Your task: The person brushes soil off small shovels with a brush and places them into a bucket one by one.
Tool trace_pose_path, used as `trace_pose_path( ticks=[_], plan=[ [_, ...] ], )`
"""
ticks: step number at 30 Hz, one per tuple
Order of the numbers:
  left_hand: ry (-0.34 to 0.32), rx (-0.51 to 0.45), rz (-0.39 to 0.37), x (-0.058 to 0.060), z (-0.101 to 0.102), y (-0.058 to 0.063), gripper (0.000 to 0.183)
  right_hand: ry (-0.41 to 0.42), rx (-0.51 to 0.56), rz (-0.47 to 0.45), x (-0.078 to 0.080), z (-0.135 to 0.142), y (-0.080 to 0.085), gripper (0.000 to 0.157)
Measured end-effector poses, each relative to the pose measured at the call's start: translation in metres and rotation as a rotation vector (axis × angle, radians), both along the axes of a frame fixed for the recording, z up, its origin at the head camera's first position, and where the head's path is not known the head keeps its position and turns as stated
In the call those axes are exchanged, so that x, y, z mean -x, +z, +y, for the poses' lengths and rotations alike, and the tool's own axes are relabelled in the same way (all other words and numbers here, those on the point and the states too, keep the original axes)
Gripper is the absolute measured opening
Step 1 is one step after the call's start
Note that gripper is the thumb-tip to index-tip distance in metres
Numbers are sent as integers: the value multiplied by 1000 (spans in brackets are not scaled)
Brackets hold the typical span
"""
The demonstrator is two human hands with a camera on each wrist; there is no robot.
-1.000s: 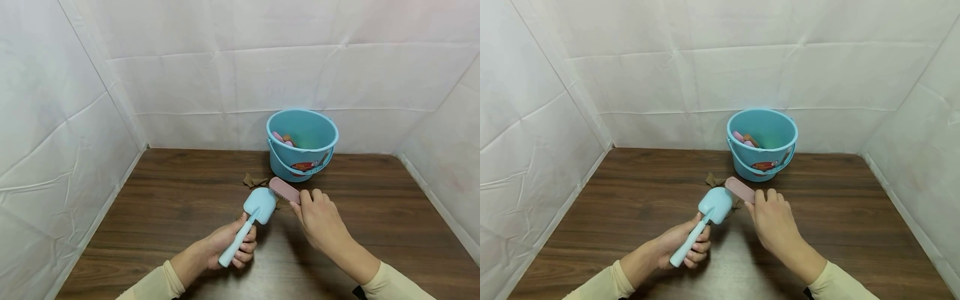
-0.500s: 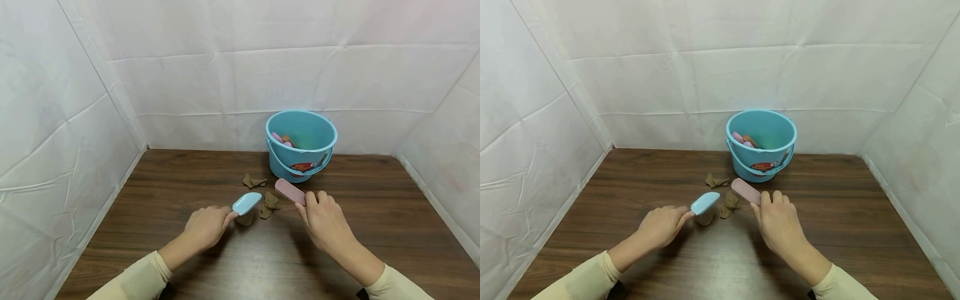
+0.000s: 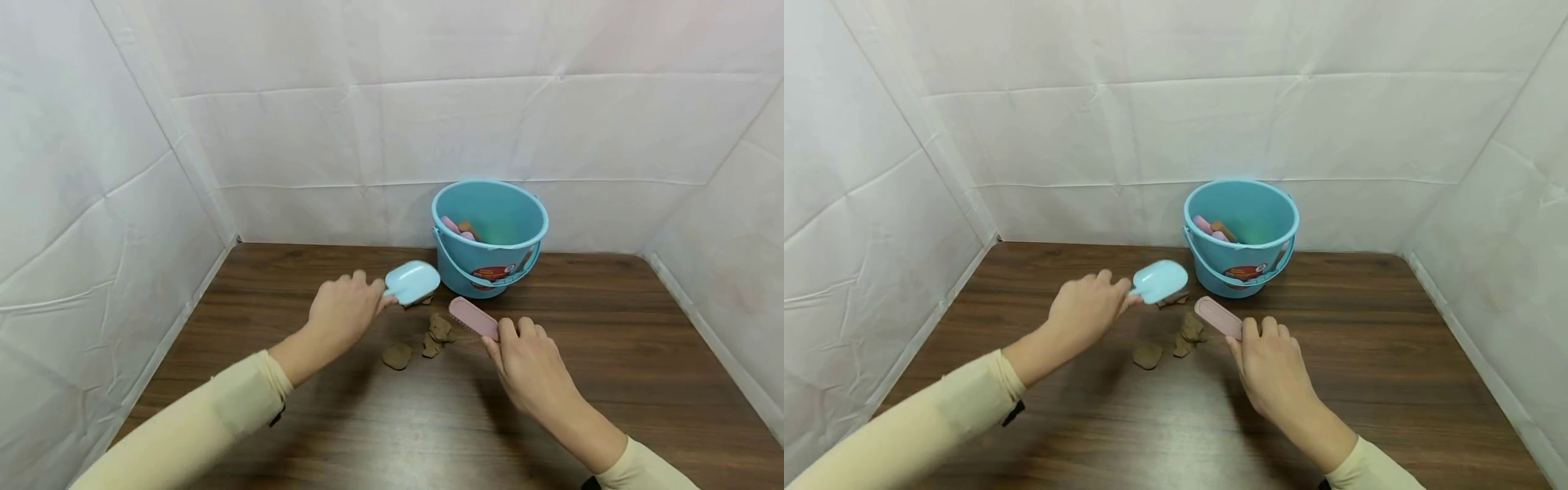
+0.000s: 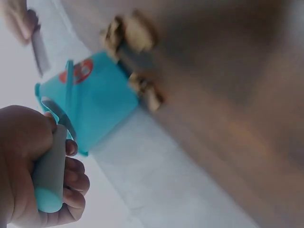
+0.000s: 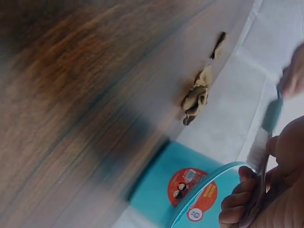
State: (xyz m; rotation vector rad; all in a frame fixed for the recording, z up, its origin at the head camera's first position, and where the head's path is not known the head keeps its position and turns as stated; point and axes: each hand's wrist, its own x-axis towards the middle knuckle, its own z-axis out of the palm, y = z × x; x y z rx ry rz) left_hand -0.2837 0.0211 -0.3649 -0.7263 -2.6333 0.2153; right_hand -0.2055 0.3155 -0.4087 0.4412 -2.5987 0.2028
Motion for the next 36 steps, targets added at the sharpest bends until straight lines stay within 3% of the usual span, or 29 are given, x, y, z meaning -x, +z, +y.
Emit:
trace_pose_path(
  ticks=[5,10,14,18,23,26,30,36],
  plan=[
    [-21,11,22,33,25,37,47,-14,3,-22,-2,3,-2,34],
    [-41,48,56,66,61,64,50,-24,-11,-50,-7,5,-7,34],
    [-45,106,6,90,91,77,52,-34,-21,-86,-14,3,-11,33],
    [-57,179,-83,109,112,81,53,-25,-20,-101,-21,-1,-14,32],
    [-27,315,-166,123,131,83,49,-20,-11,-102,-26,-4,-17,32],
    [-9,400,-157,129,140,82,46,-24,-3,-98,-28,-4,-18,31],
    [-33,514,-123,130,149,79,46,-25,2,-88,-30,-5,-19,31],
    [-44,513,-115,127,144,80,52,-2,-7,-73,-29,-8,-16,32]
  ],
)
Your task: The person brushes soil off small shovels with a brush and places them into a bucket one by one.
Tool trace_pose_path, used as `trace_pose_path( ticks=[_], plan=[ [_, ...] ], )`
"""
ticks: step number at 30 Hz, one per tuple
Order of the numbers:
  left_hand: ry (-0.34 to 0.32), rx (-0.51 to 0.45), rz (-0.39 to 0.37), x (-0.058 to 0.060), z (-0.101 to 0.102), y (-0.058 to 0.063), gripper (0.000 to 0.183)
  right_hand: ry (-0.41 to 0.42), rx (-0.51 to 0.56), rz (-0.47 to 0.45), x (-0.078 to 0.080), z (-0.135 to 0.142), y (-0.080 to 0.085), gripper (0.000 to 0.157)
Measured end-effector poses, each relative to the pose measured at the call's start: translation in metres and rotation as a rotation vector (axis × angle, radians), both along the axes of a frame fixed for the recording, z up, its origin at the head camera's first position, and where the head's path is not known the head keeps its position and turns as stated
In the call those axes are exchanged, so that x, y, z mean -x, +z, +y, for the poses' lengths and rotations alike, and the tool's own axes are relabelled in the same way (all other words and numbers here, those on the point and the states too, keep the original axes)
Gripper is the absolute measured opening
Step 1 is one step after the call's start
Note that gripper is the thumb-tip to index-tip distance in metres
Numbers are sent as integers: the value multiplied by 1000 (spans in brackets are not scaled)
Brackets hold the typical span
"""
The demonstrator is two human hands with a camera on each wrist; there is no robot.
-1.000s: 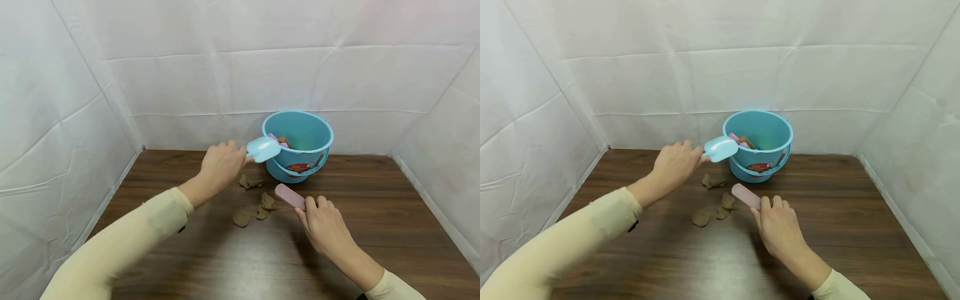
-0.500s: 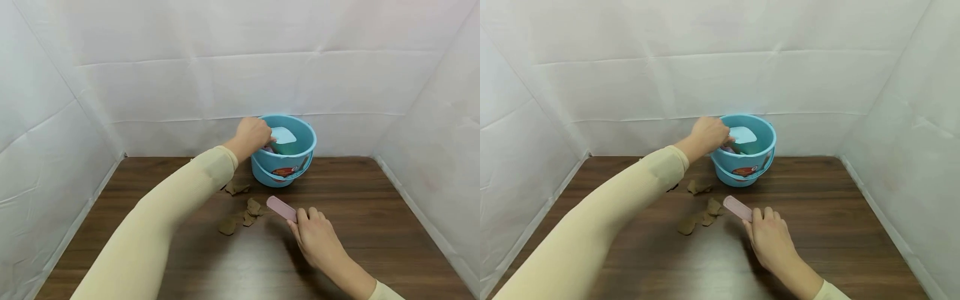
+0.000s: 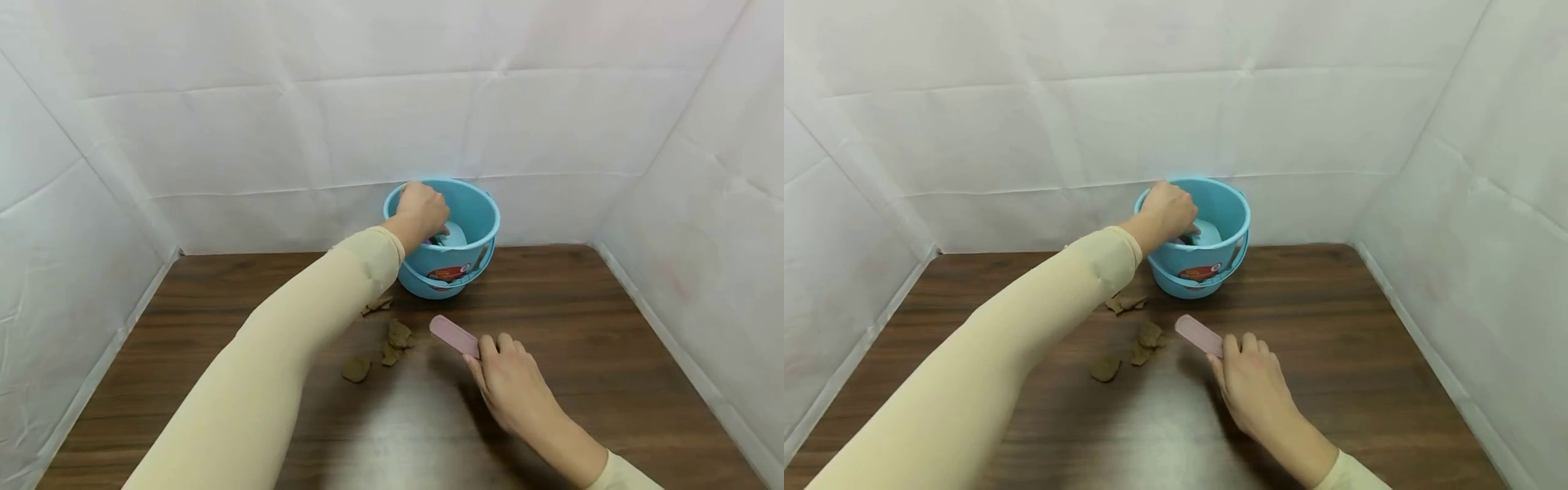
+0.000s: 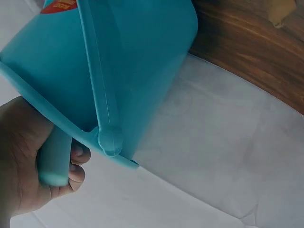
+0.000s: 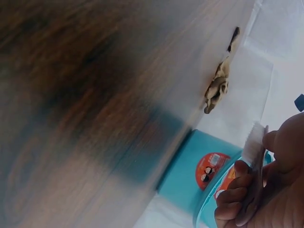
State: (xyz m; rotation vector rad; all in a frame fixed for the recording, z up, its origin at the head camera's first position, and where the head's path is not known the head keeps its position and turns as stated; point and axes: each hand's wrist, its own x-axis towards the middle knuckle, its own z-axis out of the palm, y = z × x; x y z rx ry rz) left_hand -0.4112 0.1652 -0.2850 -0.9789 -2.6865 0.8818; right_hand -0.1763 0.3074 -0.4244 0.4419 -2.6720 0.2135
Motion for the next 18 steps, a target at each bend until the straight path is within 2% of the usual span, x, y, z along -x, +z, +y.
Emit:
trace_pose_path(
  ticks=[5,13,18],
  plan=[
    [-10,-52,50,-3,-12,6,57,18,1,0,4,-3,4,32],
    [1,-104,40,-3,-24,7,62,32,-10,-27,9,-5,6,31],
    [-37,-198,69,-15,-33,10,58,8,-24,-56,10,-1,6,32]
  ],
)
